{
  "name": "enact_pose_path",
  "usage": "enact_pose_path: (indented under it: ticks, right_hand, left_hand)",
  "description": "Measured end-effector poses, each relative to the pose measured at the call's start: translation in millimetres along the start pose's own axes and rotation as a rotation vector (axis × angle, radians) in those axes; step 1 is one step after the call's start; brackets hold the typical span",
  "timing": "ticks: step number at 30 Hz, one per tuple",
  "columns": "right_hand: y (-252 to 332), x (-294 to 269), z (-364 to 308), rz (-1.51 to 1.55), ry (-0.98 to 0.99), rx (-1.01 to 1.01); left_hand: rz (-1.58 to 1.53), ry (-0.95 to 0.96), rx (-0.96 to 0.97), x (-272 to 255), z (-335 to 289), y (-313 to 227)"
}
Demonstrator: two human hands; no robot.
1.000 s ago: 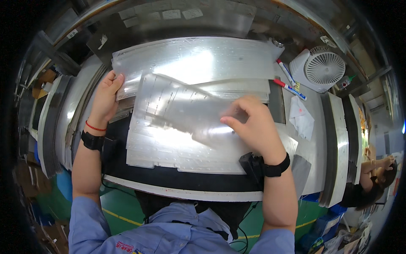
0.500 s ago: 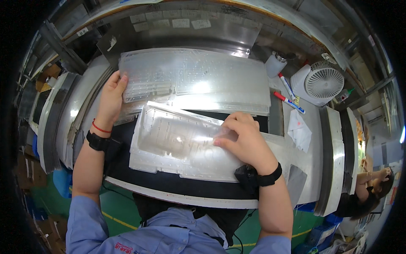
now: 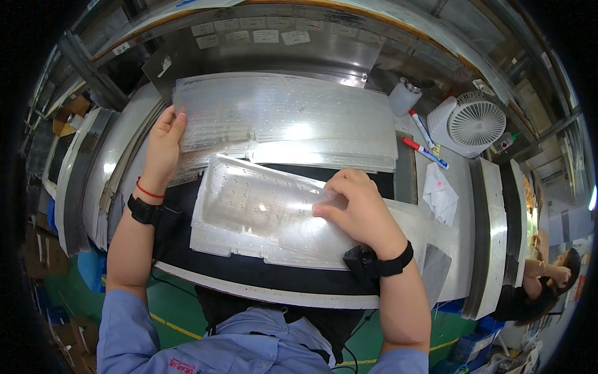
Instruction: The recorder is inspecting, sorting, and stacking translucent plastic sheets, possibly keyboard membranes, at a factory workstation.
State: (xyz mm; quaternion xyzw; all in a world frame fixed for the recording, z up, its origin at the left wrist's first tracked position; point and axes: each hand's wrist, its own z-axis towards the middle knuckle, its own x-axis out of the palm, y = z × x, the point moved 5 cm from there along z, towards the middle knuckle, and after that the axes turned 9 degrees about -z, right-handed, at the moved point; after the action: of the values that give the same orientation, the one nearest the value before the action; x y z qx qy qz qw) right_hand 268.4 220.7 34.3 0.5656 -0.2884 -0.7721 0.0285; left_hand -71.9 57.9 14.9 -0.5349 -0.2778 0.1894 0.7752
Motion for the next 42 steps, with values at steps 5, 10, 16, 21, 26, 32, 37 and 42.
enact_pose_path:
  ticks: [5,10,16,21,26,32,37,42]
  right_hand:
    - [0,-1,0,-0.001,-0.02,-0.002]
    - [0,-1,2,-0.015,-0.018,-0.009]
    - [-2,0,1,-0.004,-0.037,-0.015]
    - [2,-4,1,0.005,-0.083,-0.041]
    - [10,-14,1,0.118,-0.105,-0.033]
    - [-1,-16,1,0.053,-0.132,0.044]
    - [-9,-13,2,-0.007,-0.115,0.096]
    - [-14,-10,0,0.05,-0.163,0.118]
  left_hand:
    - [-0.01,-0.01,-0.01,1,0,0]
    - [0.009,-0.023,0.002,0,0,-1]
    - [0.002,-0.026,-0.064,-2,1,1]
    - [0.21,-0.158,0.115,-2,0,-6]
    - [0.122,-0.01,0.099,2,-1,-12]
    - [-0.321,0.512,-0.654,53,-35,-7]
    - [-0.11,0.508,-0.592,47,-37,1]
    - [-0.092,0.487,-0.586,53,-36,3]
